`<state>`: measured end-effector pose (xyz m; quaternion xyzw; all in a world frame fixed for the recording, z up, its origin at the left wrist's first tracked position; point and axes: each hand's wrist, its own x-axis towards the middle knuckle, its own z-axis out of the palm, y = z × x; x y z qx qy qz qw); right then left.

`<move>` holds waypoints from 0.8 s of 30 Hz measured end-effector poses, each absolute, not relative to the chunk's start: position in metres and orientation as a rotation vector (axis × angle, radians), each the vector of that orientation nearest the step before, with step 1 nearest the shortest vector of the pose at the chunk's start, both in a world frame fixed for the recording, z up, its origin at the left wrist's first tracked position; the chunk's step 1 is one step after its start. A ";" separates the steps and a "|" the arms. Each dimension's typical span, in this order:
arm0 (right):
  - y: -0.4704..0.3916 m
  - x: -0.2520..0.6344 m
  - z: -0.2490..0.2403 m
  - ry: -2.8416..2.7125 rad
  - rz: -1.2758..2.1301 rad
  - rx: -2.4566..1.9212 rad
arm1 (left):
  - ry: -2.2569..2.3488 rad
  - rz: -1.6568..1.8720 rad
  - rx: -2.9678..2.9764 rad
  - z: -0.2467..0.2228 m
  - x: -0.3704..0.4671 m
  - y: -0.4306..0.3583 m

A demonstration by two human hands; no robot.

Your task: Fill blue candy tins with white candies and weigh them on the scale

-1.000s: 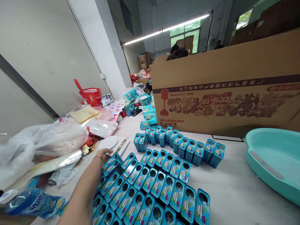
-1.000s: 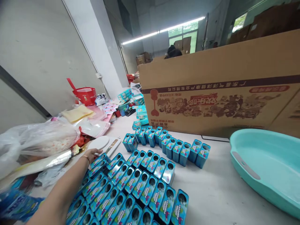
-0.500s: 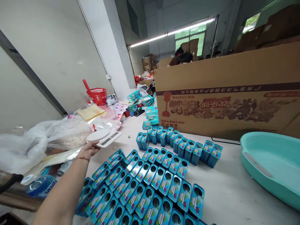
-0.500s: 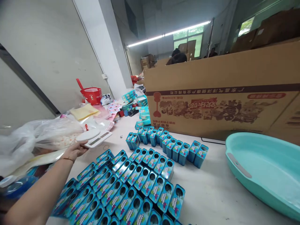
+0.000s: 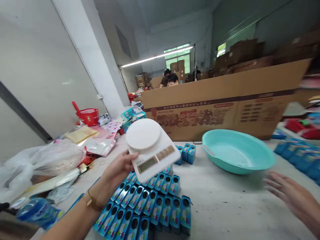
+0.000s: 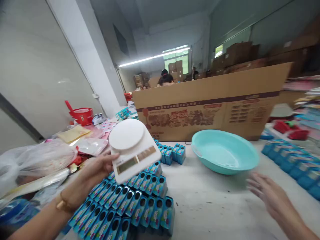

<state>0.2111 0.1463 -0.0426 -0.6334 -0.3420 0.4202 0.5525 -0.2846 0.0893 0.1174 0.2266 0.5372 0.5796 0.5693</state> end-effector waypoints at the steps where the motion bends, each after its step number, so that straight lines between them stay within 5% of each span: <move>1: 0.143 0.212 -0.040 -0.699 1.037 -1.539 | 1.230 1.292 0.576 0.113 -0.253 0.081; 11: 0.015 0.215 -0.017 -1.032 1.442 -1.201 | 0.923 0.849 0.574 -0.008 -0.030 0.011; 18: -0.004 0.210 -0.087 -1.166 1.237 -1.492 | 1.079 0.899 0.601 -0.064 -0.008 0.014; 24: 0.030 0.179 -0.092 -1.508 1.129 -1.725 | 1.362 1.069 0.955 -0.087 -0.027 0.043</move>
